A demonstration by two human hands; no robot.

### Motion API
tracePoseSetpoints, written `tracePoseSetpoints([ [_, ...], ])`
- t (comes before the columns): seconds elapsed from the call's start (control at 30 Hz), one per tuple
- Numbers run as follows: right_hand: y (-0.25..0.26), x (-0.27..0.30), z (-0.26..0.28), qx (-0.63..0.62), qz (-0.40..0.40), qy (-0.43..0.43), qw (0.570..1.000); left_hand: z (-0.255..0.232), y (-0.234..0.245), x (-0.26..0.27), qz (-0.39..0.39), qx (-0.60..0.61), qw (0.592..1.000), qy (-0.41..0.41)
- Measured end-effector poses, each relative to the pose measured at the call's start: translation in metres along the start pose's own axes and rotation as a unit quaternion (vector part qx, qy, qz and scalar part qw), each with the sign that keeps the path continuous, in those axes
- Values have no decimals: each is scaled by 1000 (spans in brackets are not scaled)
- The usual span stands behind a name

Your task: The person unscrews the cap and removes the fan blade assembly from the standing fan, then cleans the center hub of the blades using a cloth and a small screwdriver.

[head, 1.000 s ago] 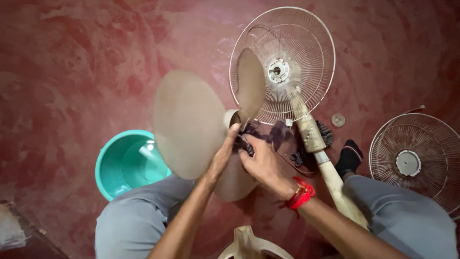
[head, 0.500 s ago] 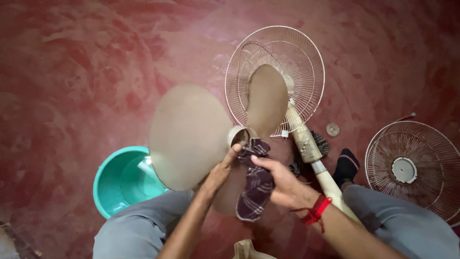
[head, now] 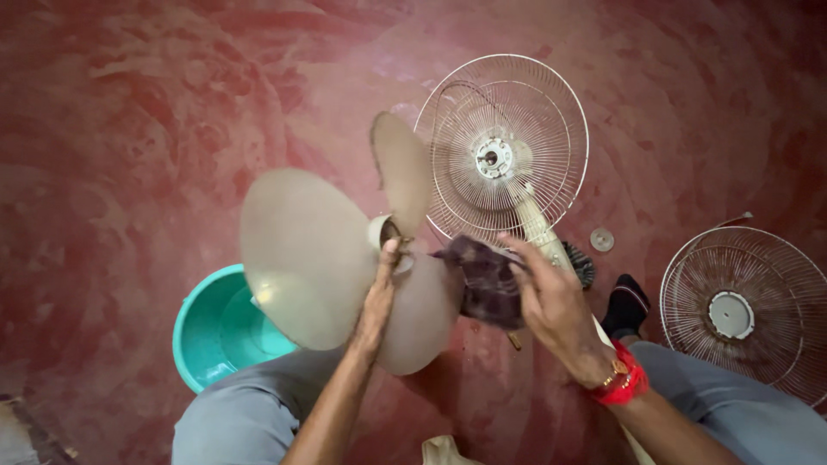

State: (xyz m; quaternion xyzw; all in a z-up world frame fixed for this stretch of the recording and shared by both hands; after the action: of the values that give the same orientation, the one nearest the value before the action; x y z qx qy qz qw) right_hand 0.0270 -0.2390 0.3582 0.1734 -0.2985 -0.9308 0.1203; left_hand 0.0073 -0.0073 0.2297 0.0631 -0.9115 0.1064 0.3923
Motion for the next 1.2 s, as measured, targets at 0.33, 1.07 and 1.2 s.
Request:
tracePoseSetpoints([
  [0.33, -30, 15, -20, 38, 37, 30, 998, -27, 8, 19, -63, 33, 996, -57],
  [1.07, -27, 14, -77, -482, 23, -362, 798, -24, 39, 24, -220, -54, 973, 50],
  [1.2, -30, 6, -43, -655, 63, -271, 703, -18, 46, -1, -188, -13, 981, -42],
])
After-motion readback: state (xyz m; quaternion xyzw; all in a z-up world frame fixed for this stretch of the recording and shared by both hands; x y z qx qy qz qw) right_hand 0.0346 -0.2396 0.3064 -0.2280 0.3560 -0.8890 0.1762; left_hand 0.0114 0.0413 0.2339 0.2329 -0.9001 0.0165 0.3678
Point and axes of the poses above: each hand's wrist, its own x-axis away from the middle knuckle, its own y-axis out of the back of the hand, z = x × y, the point moved 4 cm from there along -x, towards the middle knuckle, and after that the axes turned 6 degrees about y, right-handed, at the moved point
